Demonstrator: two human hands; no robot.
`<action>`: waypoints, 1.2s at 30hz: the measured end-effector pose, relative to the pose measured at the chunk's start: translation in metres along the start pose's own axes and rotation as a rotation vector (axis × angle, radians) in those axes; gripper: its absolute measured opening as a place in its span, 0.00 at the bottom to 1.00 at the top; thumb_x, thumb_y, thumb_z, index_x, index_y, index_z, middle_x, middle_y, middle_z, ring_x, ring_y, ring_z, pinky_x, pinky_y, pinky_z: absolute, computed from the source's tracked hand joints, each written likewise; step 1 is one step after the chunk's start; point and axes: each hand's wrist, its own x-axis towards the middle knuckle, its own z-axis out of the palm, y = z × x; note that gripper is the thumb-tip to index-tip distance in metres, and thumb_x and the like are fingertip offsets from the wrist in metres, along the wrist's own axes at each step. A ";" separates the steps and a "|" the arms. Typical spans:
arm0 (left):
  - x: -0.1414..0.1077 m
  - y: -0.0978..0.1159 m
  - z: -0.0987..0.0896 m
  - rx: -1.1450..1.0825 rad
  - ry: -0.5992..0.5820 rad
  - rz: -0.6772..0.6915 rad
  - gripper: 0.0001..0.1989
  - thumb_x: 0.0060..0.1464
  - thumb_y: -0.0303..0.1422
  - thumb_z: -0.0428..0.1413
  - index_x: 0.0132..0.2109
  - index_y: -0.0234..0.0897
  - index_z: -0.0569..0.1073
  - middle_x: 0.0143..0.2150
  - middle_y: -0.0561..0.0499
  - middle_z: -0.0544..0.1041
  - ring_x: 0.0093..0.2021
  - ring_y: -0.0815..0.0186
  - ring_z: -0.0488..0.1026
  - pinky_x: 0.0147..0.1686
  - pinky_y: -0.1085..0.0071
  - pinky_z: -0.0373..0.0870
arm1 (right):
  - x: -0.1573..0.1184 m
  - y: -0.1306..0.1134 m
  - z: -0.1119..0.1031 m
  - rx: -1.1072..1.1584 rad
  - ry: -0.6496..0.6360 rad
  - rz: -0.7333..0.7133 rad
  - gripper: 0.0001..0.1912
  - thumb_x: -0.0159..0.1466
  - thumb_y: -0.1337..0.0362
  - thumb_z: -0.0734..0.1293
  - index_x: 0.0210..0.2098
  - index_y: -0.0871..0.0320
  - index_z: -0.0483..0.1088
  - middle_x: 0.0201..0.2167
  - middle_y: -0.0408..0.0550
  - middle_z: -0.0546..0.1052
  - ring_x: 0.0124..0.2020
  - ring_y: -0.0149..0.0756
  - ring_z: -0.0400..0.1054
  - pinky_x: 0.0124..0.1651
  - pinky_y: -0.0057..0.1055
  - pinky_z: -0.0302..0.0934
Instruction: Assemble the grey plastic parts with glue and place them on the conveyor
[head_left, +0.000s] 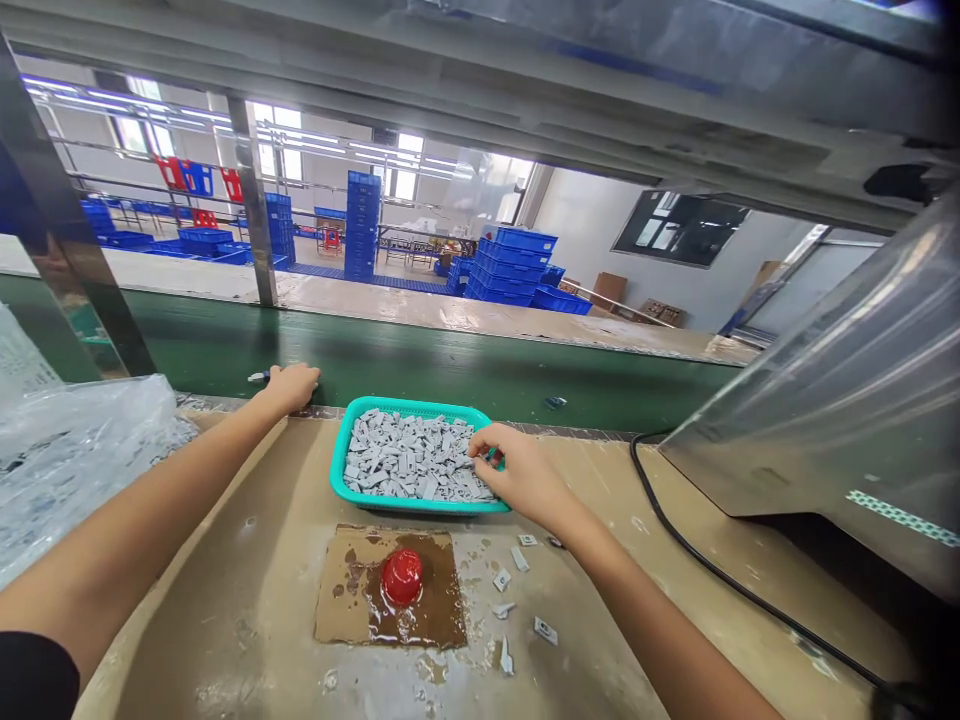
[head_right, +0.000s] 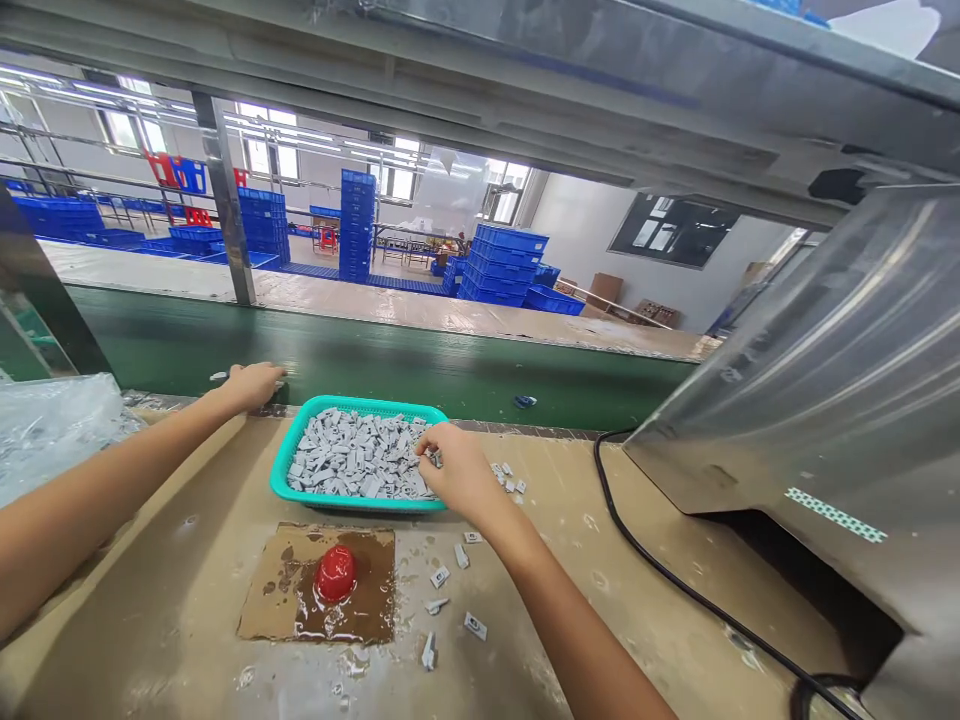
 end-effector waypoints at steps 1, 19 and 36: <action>-0.003 0.002 -0.003 -0.046 0.017 -0.012 0.11 0.52 0.35 0.52 0.39 0.31 0.69 0.46 0.45 0.68 0.53 0.57 0.59 0.53 0.51 0.47 | -0.002 0.001 -0.001 0.018 0.010 0.003 0.08 0.51 0.75 0.58 0.26 0.60 0.67 0.30 0.48 0.72 0.29 0.32 0.64 0.33 0.27 0.59; -0.196 0.112 -0.003 -1.069 -0.696 0.149 0.09 0.46 0.34 0.57 0.32 0.36 0.65 0.22 0.58 0.64 0.17 0.79 0.55 0.14 0.82 0.50 | -0.050 -0.091 -0.030 0.171 0.367 -0.446 0.09 0.55 0.76 0.62 0.29 0.56 0.69 0.30 0.42 0.75 0.33 0.30 0.70 0.37 0.27 0.65; -0.196 0.102 -0.003 -0.894 -0.804 0.222 0.12 0.43 0.33 0.58 0.37 0.39 0.67 0.21 0.60 0.61 0.17 0.79 0.57 0.16 0.82 0.54 | -0.072 -0.091 -0.019 0.005 0.379 -0.568 0.13 0.52 0.80 0.63 0.33 0.57 0.67 0.30 0.47 0.72 0.33 0.33 0.66 0.39 0.35 0.63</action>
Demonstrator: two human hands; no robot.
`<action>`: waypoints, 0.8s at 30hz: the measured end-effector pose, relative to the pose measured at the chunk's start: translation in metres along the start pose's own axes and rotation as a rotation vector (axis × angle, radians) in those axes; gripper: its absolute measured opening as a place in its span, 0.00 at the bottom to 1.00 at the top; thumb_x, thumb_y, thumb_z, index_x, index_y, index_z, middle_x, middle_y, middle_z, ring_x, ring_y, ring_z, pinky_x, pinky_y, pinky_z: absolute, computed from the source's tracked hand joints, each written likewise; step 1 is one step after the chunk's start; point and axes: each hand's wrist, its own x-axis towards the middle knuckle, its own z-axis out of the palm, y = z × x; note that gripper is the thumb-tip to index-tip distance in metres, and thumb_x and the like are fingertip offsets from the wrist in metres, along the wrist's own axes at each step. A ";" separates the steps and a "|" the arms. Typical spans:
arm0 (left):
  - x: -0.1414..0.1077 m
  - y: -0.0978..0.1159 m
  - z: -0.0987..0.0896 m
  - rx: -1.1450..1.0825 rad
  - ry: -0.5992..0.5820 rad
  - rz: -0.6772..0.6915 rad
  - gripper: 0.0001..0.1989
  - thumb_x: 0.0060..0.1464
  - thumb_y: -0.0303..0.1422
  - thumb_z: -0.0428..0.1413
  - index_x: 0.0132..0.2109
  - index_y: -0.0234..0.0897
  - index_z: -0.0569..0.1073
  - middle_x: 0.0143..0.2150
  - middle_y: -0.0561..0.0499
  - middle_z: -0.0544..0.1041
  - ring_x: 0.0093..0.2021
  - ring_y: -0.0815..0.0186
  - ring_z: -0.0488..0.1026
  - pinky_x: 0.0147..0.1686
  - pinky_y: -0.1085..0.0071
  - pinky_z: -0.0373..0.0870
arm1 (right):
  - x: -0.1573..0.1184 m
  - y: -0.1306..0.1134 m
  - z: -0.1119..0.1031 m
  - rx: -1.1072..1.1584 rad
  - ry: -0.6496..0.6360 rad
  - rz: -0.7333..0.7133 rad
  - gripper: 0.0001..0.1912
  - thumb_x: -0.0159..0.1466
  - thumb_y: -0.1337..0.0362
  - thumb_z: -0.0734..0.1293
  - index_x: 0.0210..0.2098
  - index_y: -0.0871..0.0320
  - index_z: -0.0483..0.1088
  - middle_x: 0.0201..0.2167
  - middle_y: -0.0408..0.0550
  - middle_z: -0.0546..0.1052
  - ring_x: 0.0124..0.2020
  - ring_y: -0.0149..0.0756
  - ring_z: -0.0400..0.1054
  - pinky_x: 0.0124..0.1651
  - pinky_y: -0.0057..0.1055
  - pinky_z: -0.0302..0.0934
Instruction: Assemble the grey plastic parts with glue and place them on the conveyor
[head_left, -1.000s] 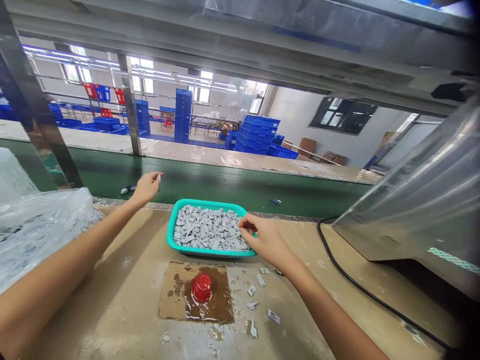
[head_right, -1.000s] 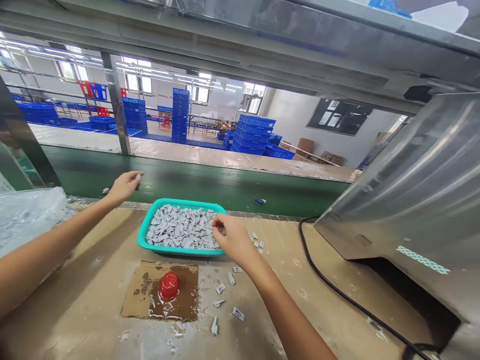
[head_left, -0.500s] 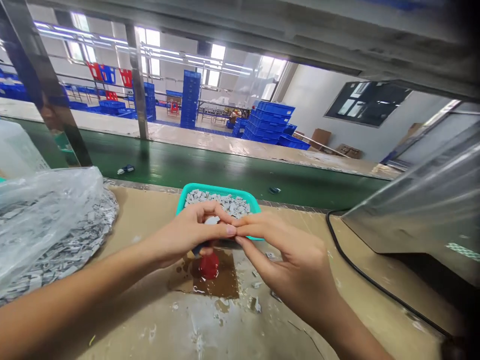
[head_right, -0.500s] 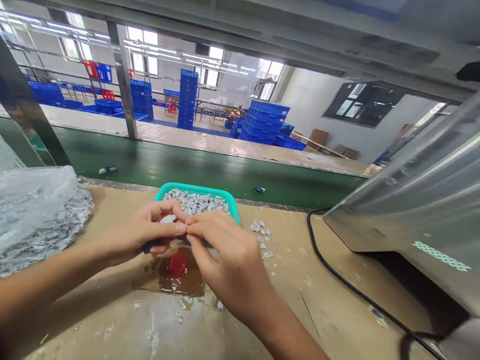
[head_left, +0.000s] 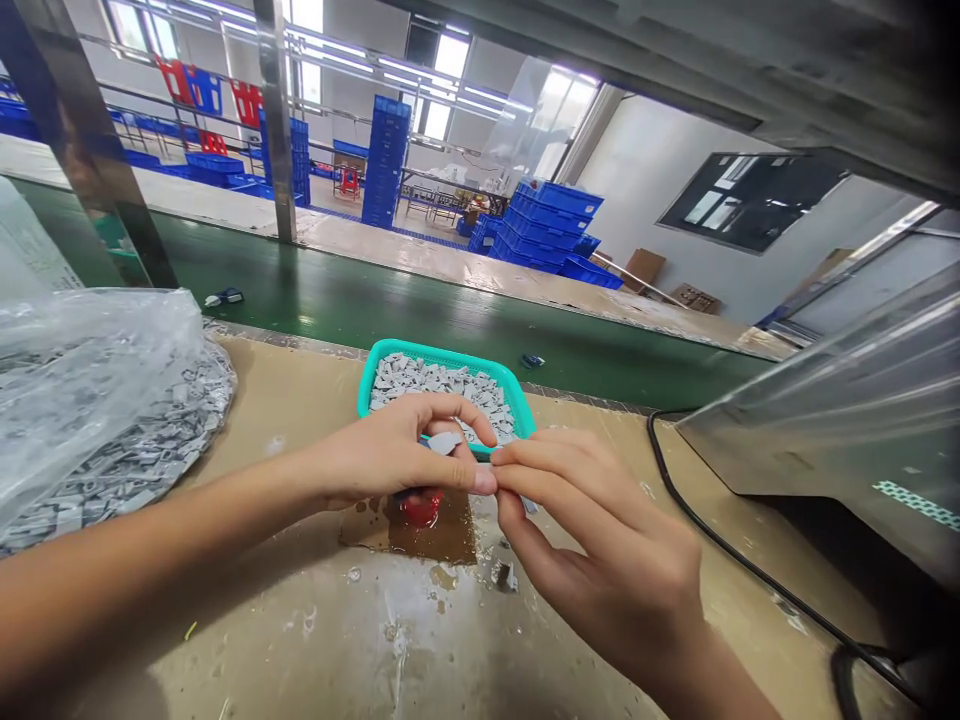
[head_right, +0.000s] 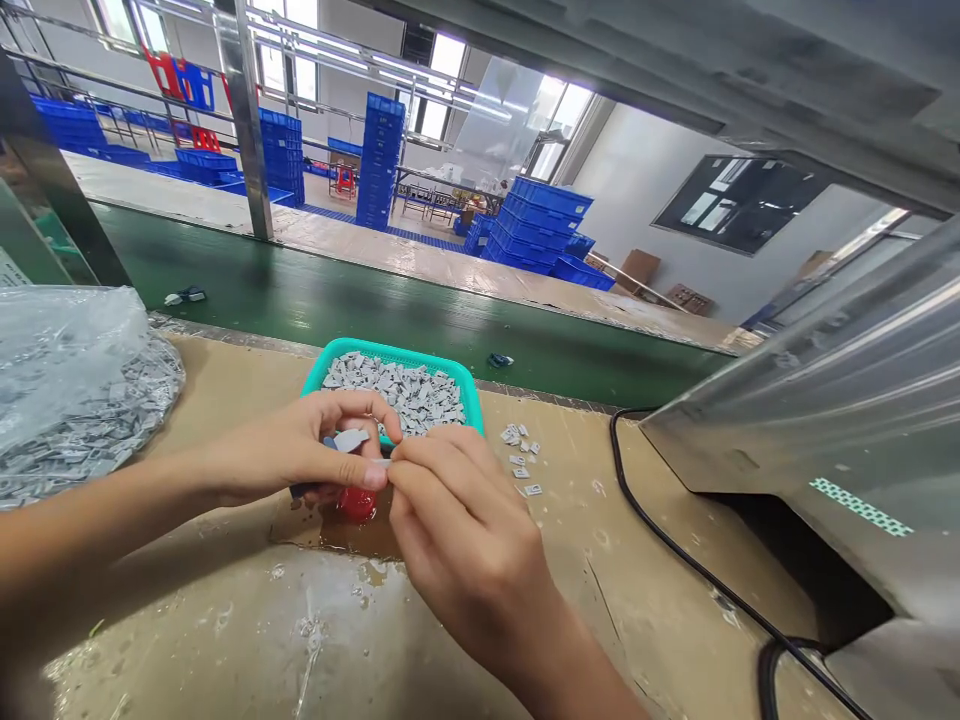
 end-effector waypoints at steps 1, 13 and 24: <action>0.000 0.000 0.000 0.005 -0.009 -0.011 0.12 0.44 0.33 0.58 0.37 0.39 0.66 0.22 0.60 0.62 0.17 0.79 0.57 0.16 0.82 0.54 | 0.000 0.000 0.001 0.002 0.003 0.008 0.13 0.51 0.80 0.64 0.32 0.57 0.67 0.29 0.46 0.72 0.32 0.33 0.65 0.39 0.36 0.63; 0.002 0.007 -0.016 0.094 0.015 -0.101 0.12 0.47 0.33 0.54 0.41 0.41 0.65 0.29 0.56 0.68 0.18 0.79 0.59 0.17 0.81 0.54 | -0.049 0.016 0.012 0.245 -0.367 0.398 0.09 0.55 0.77 0.62 0.28 0.56 0.67 0.26 0.42 0.72 0.33 0.33 0.61 0.33 0.30 0.60; 0.001 0.009 -0.013 0.104 0.070 -0.103 0.11 0.47 0.30 0.53 0.41 0.40 0.66 0.29 0.55 0.68 0.18 0.78 0.60 0.16 0.81 0.55 | -0.065 0.018 0.030 0.226 -0.399 0.345 0.09 0.56 0.77 0.62 0.28 0.57 0.69 0.27 0.43 0.74 0.32 0.35 0.58 0.36 0.36 0.54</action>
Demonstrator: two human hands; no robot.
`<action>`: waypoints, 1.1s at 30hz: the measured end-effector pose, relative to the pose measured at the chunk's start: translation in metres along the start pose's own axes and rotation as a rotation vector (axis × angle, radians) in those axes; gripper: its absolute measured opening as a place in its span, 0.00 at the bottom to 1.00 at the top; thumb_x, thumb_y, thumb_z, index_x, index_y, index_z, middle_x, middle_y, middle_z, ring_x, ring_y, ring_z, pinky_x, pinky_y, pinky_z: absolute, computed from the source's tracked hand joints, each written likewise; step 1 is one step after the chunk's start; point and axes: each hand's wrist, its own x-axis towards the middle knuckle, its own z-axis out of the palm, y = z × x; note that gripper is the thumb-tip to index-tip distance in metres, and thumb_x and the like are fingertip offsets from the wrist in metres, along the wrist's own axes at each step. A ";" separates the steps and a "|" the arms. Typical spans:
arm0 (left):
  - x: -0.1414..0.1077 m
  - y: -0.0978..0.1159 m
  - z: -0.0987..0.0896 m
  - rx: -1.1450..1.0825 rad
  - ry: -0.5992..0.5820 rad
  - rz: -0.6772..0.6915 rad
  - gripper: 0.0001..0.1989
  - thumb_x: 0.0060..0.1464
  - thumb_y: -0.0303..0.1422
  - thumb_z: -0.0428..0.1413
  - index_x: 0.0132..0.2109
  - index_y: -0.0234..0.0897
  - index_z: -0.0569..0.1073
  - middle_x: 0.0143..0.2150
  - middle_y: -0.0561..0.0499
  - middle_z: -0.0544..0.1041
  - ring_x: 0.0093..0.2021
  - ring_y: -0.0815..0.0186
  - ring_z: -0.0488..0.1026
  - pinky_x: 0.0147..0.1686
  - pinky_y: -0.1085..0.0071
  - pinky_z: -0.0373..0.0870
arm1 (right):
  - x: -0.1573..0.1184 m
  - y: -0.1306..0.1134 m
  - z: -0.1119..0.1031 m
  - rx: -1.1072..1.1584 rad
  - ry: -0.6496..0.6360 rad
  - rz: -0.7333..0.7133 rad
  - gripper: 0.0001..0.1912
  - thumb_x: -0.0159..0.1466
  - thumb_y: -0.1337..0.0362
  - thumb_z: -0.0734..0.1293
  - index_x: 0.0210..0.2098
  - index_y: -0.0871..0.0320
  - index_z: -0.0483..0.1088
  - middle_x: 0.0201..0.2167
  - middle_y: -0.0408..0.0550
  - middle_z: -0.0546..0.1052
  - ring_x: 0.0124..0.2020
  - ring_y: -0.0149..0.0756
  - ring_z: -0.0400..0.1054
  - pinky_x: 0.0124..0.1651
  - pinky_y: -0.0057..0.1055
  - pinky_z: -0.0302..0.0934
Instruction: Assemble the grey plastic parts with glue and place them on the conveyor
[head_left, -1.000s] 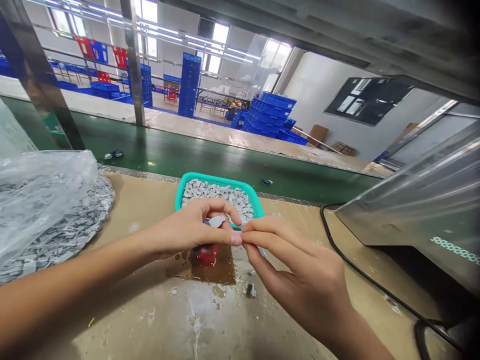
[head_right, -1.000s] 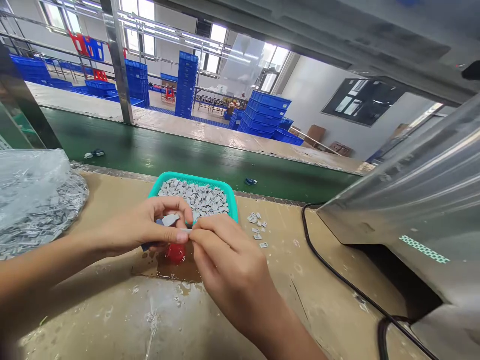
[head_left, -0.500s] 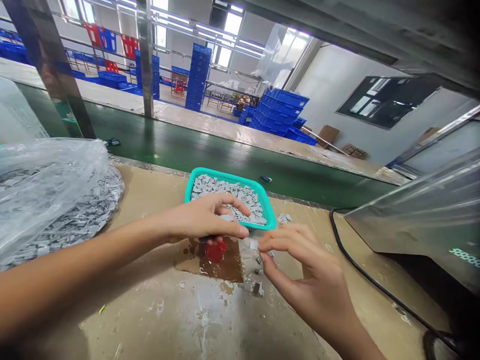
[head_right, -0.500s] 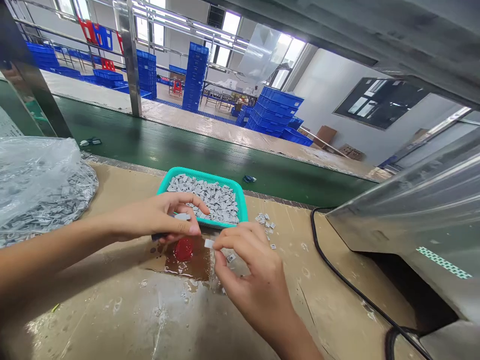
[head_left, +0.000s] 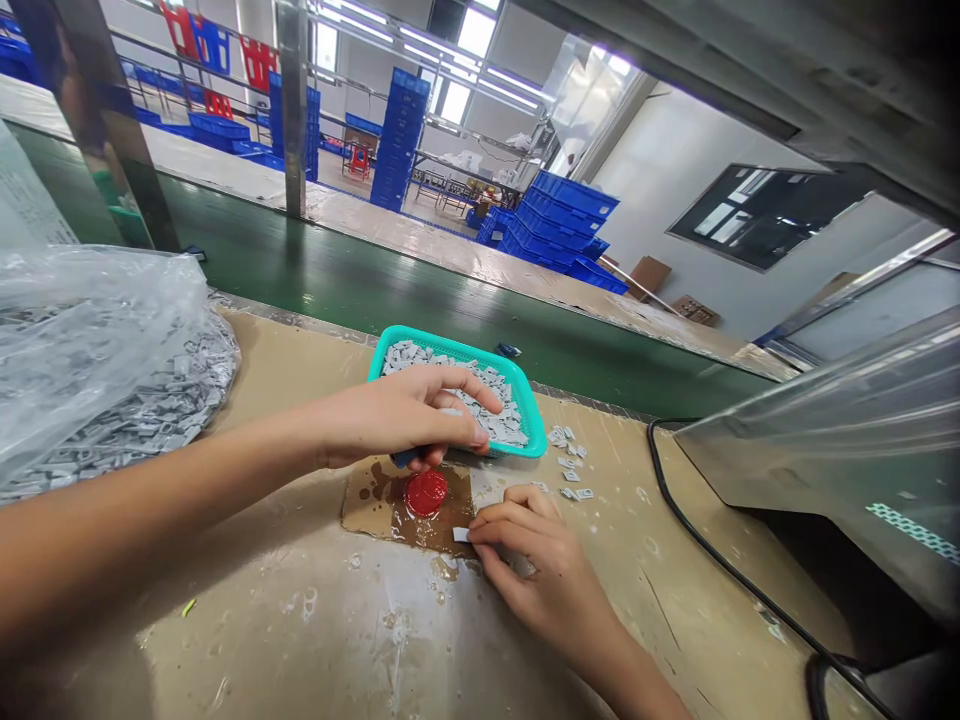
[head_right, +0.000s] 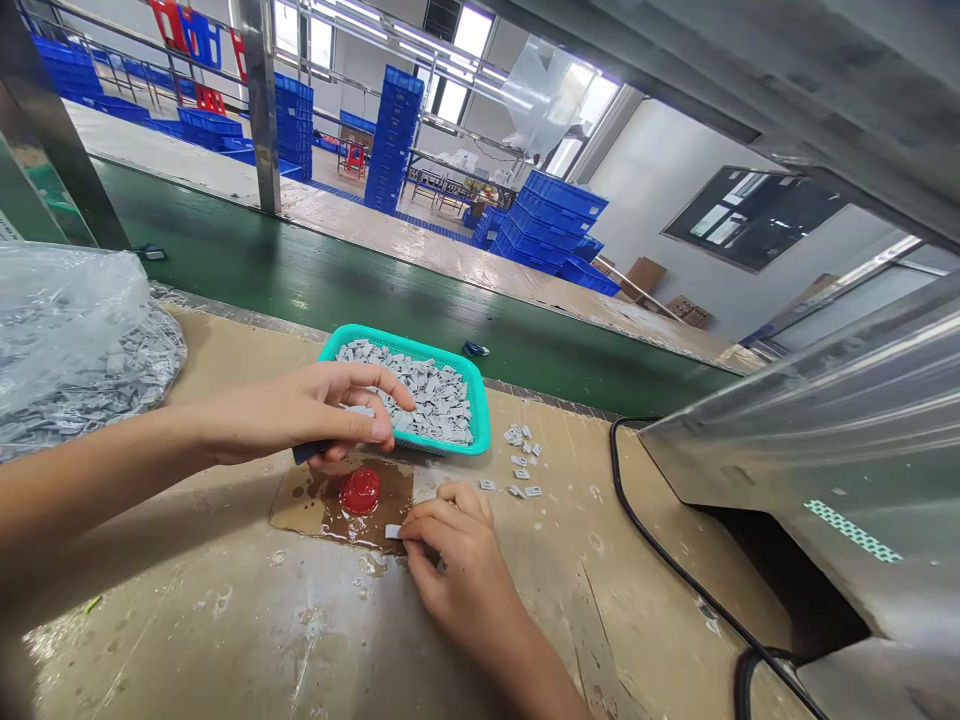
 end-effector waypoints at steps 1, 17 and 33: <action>0.000 0.000 0.000 -0.004 0.012 0.003 0.10 0.48 0.30 0.52 0.40 0.40 0.66 0.27 0.56 0.67 0.18 0.78 0.60 0.17 0.81 0.56 | 0.000 0.000 0.000 -0.011 0.006 -0.008 0.09 0.56 0.76 0.62 0.28 0.57 0.69 0.28 0.43 0.74 0.32 0.35 0.58 0.36 0.37 0.53; 0.005 0.003 -0.006 -0.589 0.213 0.093 0.09 0.34 0.19 0.47 0.27 0.29 0.68 0.18 0.53 0.61 0.16 0.77 0.55 0.10 0.84 0.51 | -0.001 -0.002 0.002 -0.071 0.078 -0.049 0.09 0.56 0.77 0.62 0.28 0.57 0.68 0.28 0.40 0.74 0.33 0.34 0.57 0.39 0.35 0.50; 0.012 -0.006 0.000 -0.528 0.210 -0.018 0.14 0.44 0.16 0.52 0.39 0.28 0.74 0.32 0.47 0.75 0.32 0.73 0.71 0.35 0.79 0.67 | 0.004 -0.010 -0.012 0.007 0.023 0.067 0.08 0.57 0.74 0.62 0.27 0.55 0.70 0.28 0.43 0.75 0.32 0.36 0.59 0.36 0.37 0.56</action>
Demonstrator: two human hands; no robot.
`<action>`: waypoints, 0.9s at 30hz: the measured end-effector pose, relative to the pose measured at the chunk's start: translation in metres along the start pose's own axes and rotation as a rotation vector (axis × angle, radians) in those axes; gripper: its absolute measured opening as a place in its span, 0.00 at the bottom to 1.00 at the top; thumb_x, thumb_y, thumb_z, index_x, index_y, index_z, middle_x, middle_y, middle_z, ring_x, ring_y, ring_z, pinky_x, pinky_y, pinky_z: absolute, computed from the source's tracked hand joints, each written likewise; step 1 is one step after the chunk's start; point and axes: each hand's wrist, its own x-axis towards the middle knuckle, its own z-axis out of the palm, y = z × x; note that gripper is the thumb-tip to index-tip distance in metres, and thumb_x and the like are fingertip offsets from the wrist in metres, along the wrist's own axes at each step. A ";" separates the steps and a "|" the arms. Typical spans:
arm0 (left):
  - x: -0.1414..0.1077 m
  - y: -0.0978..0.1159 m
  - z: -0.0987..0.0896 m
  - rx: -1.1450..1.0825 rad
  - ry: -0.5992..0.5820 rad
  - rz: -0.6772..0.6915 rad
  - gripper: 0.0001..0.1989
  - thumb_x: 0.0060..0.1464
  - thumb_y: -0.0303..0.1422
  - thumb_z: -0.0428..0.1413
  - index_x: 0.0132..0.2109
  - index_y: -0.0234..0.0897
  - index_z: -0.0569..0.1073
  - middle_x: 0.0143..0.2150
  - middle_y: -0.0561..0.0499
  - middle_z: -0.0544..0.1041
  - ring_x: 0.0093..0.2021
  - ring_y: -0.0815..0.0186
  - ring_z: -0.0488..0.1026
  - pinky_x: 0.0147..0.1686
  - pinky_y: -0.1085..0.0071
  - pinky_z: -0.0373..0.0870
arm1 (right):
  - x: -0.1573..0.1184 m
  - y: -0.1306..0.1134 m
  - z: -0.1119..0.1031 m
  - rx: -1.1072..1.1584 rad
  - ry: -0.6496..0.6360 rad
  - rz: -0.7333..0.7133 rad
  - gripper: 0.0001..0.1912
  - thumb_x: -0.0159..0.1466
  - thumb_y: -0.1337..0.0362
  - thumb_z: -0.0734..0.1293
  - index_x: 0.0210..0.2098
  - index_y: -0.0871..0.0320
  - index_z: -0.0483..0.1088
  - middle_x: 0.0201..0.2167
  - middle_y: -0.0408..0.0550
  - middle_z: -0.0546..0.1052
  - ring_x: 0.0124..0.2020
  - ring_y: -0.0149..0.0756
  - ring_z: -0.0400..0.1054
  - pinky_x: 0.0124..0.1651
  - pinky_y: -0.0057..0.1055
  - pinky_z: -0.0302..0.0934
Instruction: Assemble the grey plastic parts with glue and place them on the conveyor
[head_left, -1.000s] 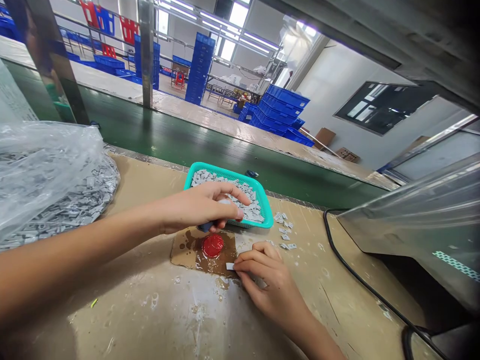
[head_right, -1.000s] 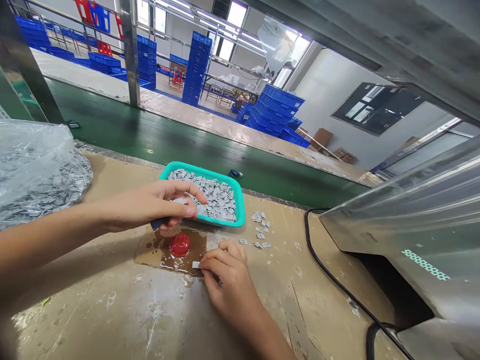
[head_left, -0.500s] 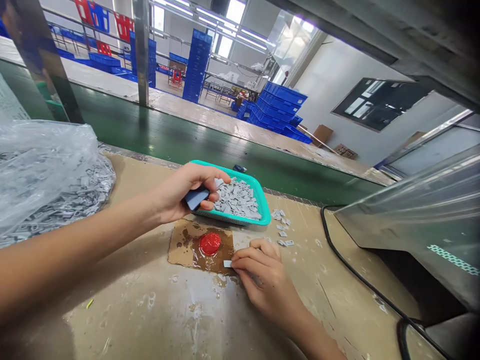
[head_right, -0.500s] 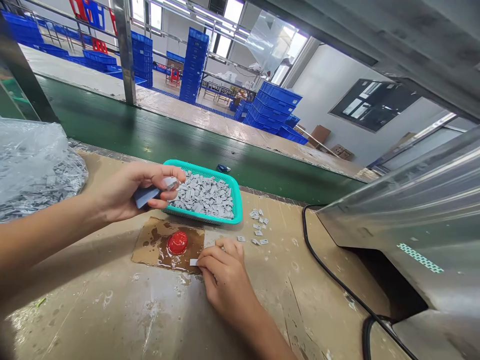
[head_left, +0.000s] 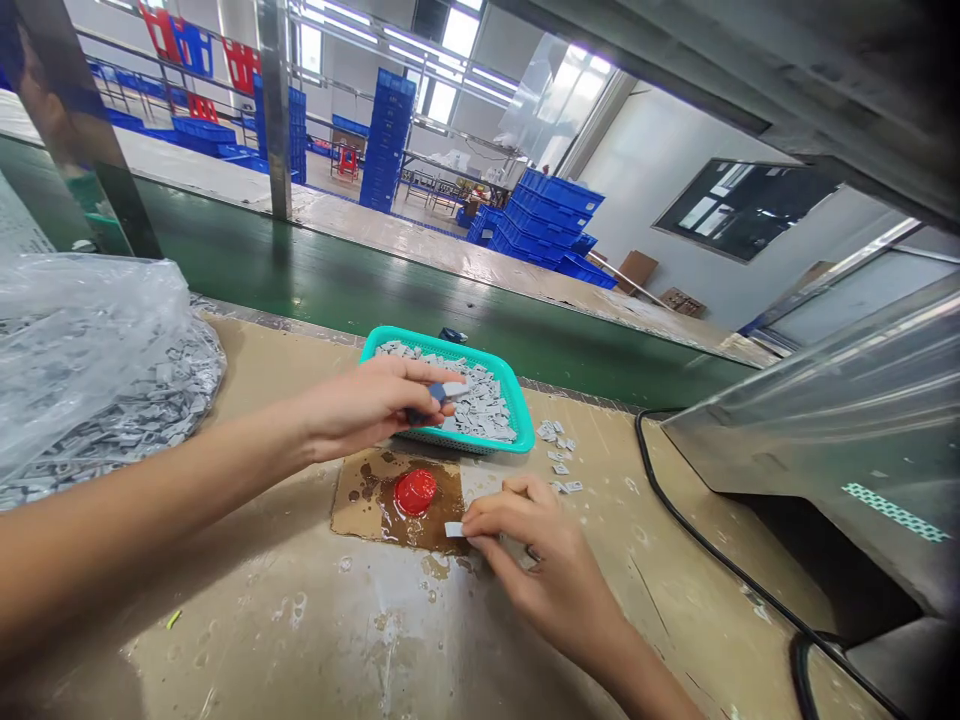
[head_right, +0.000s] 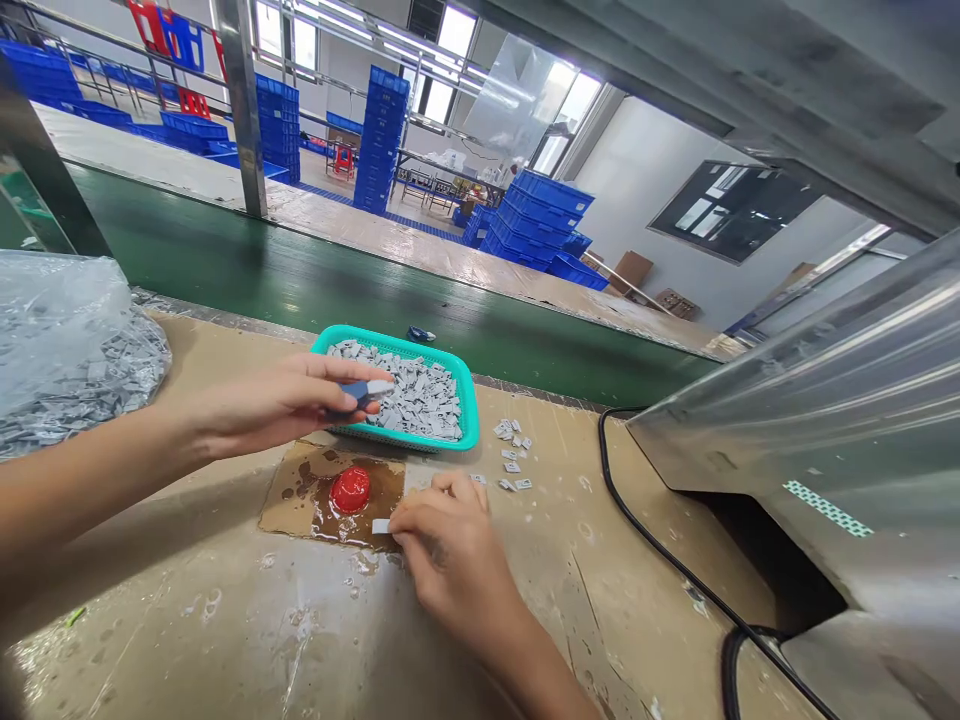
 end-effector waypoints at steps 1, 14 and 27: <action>-0.001 -0.001 0.001 0.018 -0.018 -0.027 0.15 0.45 0.16 0.52 0.41 0.29 0.74 0.31 0.47 0.75 0.32 0.73 0.72 0.37 0.79 0.67 | 0.002 -0.001 -0.004 0.044 -0.007 0.034 0.08 0.57 0.73 0.62 0.28 0.55 0.71 0.28 0.43 0.75 0.33 0.36 0.60 0.36 0.36 0.57; -0.003 -0.002 0.006 -0.232 -0.024 -0.218 0.13 0.48 0.15 0.48 0.41 0.24 0.70 0.34 0.41 0.73 0.34 0.69 0.73 0.32 0.81 0.71 | 0.025 0.003 -0.040 0.793 0.267 0.407 0.04 0.48 0.62 0.71 0.24 0.53 0.73 0.29 0.44 0.74 0.34 0.35 0.67 0.36 0.33 0.62; -0.006 -0.016 0.008 0.061 -0.011 -0.012 0.15 0.36 0.24 0.62 0.36 0.38 0.73 0.27 0.54 0.74 0.27 0.73 0.71 0.29 0.78 0.67 | 0.037 -0.013 -0.047 0.656 0.369 0.328 0.04 0.49 0.64 0.69 0.27 0.53 0.73 0.29 0.45 0.75 0.33 0.37 0.67 0.37 0.38 0.62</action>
